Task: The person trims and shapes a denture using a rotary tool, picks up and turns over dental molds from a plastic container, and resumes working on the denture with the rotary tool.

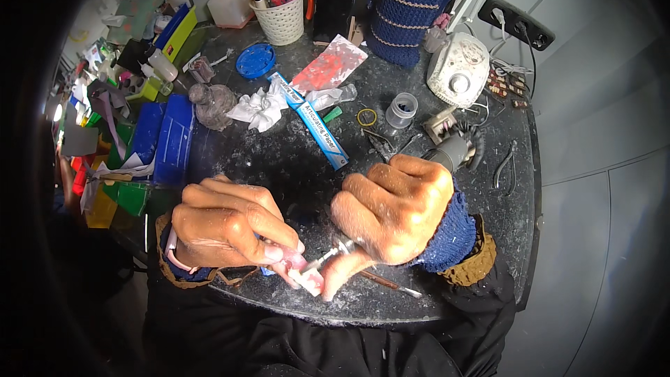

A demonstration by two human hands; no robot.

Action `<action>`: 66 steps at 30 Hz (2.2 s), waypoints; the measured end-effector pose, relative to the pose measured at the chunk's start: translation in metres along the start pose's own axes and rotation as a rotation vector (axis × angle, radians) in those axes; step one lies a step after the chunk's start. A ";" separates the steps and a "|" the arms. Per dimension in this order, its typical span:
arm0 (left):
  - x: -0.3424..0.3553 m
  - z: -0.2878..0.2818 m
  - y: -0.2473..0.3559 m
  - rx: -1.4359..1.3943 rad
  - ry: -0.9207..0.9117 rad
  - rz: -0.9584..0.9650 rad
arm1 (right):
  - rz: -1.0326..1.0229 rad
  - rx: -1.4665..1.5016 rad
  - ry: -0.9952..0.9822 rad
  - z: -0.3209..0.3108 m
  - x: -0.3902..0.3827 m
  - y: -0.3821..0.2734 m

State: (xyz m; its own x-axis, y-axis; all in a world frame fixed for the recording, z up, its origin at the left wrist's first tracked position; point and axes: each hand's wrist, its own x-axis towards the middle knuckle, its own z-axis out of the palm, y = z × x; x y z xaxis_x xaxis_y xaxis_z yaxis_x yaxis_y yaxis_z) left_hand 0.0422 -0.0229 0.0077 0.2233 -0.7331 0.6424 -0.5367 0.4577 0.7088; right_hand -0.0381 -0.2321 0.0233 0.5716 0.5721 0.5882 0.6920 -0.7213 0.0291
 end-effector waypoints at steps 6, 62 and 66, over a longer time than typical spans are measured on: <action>0.001 0.000 0.001 0.026 0.001 0.009 | -0.034 0.029 0.022 0.004 -0.003 0.001; 0.004 -0.008 0.003 0.117 0.018 0.100 | -0.036 0.026 0.117 -0.008 0.000 0.006; 0.005 -0.008 -0.003 0.164 0.084 0.174 | -0.013 0.064 0.159 -0.010 -0.001 -0.003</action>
State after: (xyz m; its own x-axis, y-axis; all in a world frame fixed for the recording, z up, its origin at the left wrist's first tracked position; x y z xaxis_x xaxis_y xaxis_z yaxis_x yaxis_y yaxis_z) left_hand 0.0516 -0.0243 0.0110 0.1789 -0.6030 0.7774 -0.6960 0.4809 0.5332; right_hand -0.0450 -0.2341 0.0306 0.4890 0.5084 0.7088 0.7286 -0.6849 -0.0113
